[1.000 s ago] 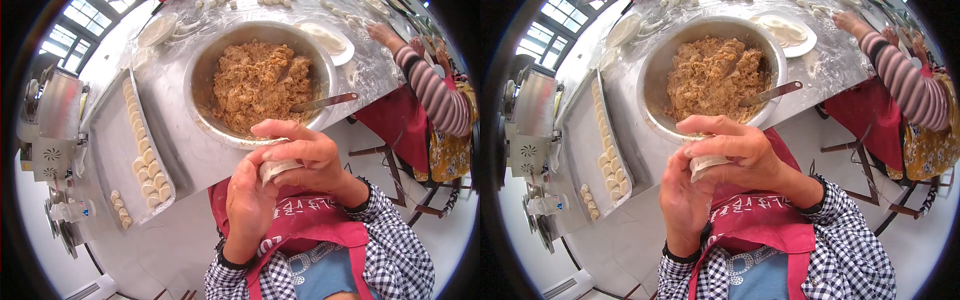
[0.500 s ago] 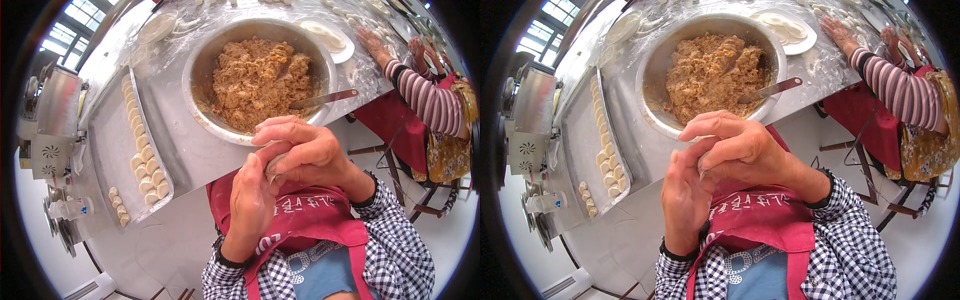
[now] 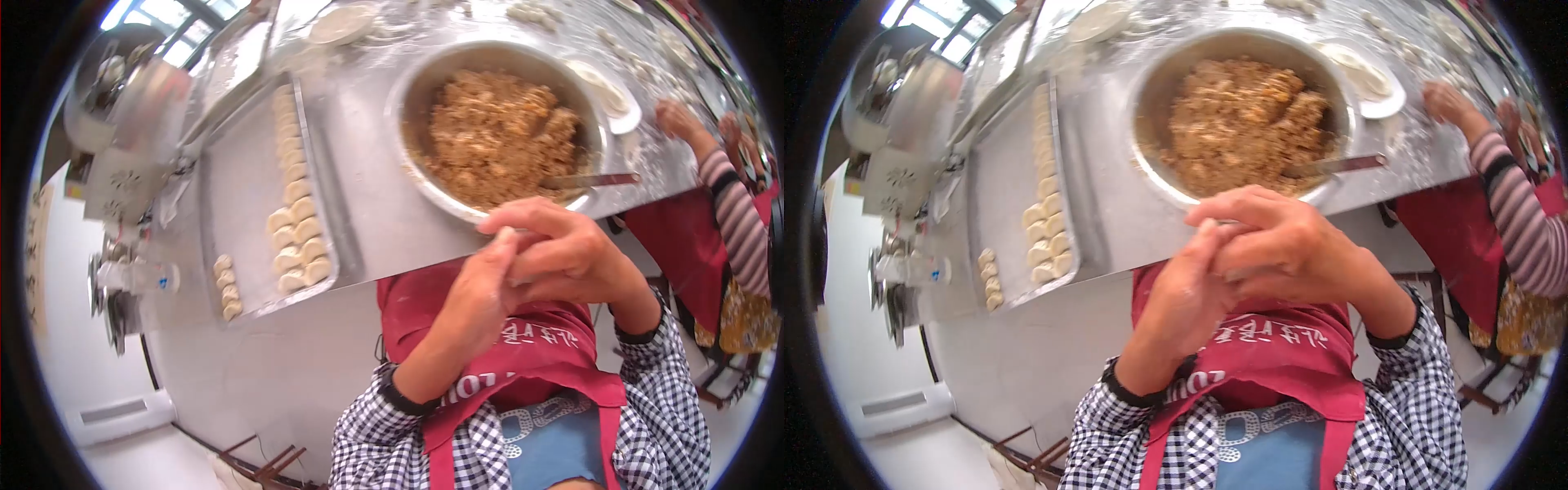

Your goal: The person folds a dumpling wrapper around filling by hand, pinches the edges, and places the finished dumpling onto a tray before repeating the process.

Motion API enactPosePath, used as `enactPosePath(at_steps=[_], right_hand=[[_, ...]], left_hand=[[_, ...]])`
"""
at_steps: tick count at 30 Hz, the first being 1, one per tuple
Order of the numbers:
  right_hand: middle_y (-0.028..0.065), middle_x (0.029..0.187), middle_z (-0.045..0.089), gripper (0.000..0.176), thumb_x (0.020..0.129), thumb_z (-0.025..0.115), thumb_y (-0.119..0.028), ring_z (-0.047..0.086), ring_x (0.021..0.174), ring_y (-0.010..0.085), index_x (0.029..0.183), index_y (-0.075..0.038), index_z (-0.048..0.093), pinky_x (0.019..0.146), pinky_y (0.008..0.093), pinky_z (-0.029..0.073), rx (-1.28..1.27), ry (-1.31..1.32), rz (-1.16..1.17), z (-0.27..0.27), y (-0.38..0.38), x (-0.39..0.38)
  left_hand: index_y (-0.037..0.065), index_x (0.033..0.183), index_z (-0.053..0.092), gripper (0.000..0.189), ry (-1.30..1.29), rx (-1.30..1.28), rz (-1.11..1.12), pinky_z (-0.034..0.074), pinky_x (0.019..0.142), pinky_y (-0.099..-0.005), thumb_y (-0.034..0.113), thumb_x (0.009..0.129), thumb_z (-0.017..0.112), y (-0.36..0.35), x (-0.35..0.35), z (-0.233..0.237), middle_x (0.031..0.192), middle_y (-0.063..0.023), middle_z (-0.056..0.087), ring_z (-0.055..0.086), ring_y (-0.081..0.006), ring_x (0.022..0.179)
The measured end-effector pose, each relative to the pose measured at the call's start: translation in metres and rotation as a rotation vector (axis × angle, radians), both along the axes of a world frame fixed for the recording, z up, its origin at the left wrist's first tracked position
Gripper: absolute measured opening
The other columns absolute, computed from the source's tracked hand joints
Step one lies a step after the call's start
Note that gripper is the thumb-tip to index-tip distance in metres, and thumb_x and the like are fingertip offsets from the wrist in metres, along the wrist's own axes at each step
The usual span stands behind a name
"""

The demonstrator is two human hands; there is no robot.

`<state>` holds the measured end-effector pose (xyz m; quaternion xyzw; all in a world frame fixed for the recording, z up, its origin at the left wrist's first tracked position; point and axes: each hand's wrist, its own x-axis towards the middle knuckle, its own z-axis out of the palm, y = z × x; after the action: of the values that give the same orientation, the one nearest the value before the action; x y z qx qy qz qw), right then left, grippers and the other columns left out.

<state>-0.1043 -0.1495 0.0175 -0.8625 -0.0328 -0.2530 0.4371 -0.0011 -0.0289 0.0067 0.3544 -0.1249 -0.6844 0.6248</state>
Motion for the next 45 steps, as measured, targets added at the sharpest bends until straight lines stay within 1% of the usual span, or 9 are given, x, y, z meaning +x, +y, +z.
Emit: enactPosePath(at_steps=[8,12,16,18,22,26,32,39,45], right_hand=[[0.0132,0.112,0.056,0.015,0.061,0.073,-0.014,0.054,0.102,0.0279,0.067,-0.003,0.063,0.084,0.0371,0.045,-0.009,0.038,0.072,0.007,0.004,0.008],[0.0179,0.115,0.054,0.025,0.067,0.073,-0.011,0.055,0.103,0.0265,0.089,-0.002,0.064,0.084,0.0356,0.046,0.044,-0.019,-0.002,0.009,0.008,0.011],[0.0193,0.114,0.055,0.028,0.07,0.07,-0.007,0.058,0.098,0.0248,0.096,-0.001,0.061,0.082,0.0342,0.048,0.179,-0.119,-0.13,0.003,0.004,0.009],[0.0194,0.111,0.057,0.025,0.071,0.068,-0.003,0.061,0.091,0.0236,0.095,0.0,0.061,0.081,0.0331,0.049,0.279,-0.202,-0.155,0.007,0.004,0.011],[0.0184,0.102,0.06,0.022,0.067,0.067,0.005,0.063,0.083,0.0215,0.088,0.001,0.061,0.073,0.0291,0.051,0.25,-0.18,-0.134,0.005,0.003,0.006],[0.0179,0.098,0.061,0.021,0.065,0.065,0.009,0.063,0.08,0.0199,0.085,0.001,0.061,0.07,0.0274,0.051,0.205,-0.22,-0.173,0.006,0.003,0.0],[0.017,0.096,0.062,0.021,0.065,0.064,0.01,0.063,0.077,0.0189,0.083,0.001,0.061,0.068,0.0273,0.051,0.212,-0.191,-0.242,0.007,0.006,-0.012],[0.0171,0.097,0.061,0.016,0.069,0.064,0.006,0.062,0.077,0.0185,0.083,0.0,0.061,0.068,0.0273,0.051,0.232,-0.128,-0.282,0.004,0.007,-0.016],[0.0175,0.098,0.061,0.014,0.071,0.064,0.004,0.062,0.076,0.0185,0.083,0.0,0.061,0.069,0.0285,0.05,0.249,-0.119,-0.284,0.003,0.007,-0.013]], left_hand=[[0.001,0.13,0.032,0.05,0.074,-0.07,-0.052,0.043,0.093,-0.0377,0.038,0.096,0.03,0.004,0.012,0.004,0.124,-0.0144,0.043,0.049,-0.0215,0.112],[-0.003,0.125,0.037,0.046,0.004,-0.066,-0.004,0.044,0.094,-0.039,0.03,0.094,0.038,0.016,0.026,0.016,0.123,-0.0156,0.045,0.049,-0.0232,0.111],[-0.004,0.114,0.048,0.035,-0.109,-0.074,0.124,0.047,0.092,-0.036,0.021,0.089,0.051,0.035,0.067,0.028,0.112,-0.016,0.053,0.055,-0.0228,0.105],[-0.007,0.116,0.047,0.041,-0.297,-0.045,0.24,0.048,0.092,-0.0383,0.023,0.088,0.051,0.046,0.09,0.035,0.112,-0.0185,0.054,0.055,-0.0259,0.106],[-0.005,0.112,0.049,0.031,-0.643,-0.019,0.486,0.05,0.088,-0.0323,0.005,0.083,0.052,0.066,0.163,0.039,0.107,-0.0164,0.056,0.058,-0.0222,0.098],[-0.006,0.106,0.052,0.027,-0.917,0.22,0.681,0.052,0.083,-0.0295,-0.002,0.079,0.052,0.076,0.255,0.006,0.1,-0.0139,0.058,0.06,-0.0199,0.089],[-0.005,0.1,0.058,0.026,-1.206,0.507,0.433,0.054,0.073,-0.0283,0.0,0.077,0.049,0.07,0.319,-0.031,0.097,-0.0102,0.059,0.06,-0.0167,0.084],[-0.002,0.101,0.06,0.028,-1.289,0.518,0.372,0.051,0.072,-0.0282,0.002,0.074,0.051,0.055,0.334,-0.046,0.092,-0.0078,0.063,0.061,-0.0163,0.083],[-0.001,0.095,0.064,0.027,-1.674,0.502,0.267,0.049,0.074,-0.0259,0.0,0.071,0.053,0.056,0.347,-0.064,0.087,-0.0093,0.067,0.063,-0.0143,0.08]])
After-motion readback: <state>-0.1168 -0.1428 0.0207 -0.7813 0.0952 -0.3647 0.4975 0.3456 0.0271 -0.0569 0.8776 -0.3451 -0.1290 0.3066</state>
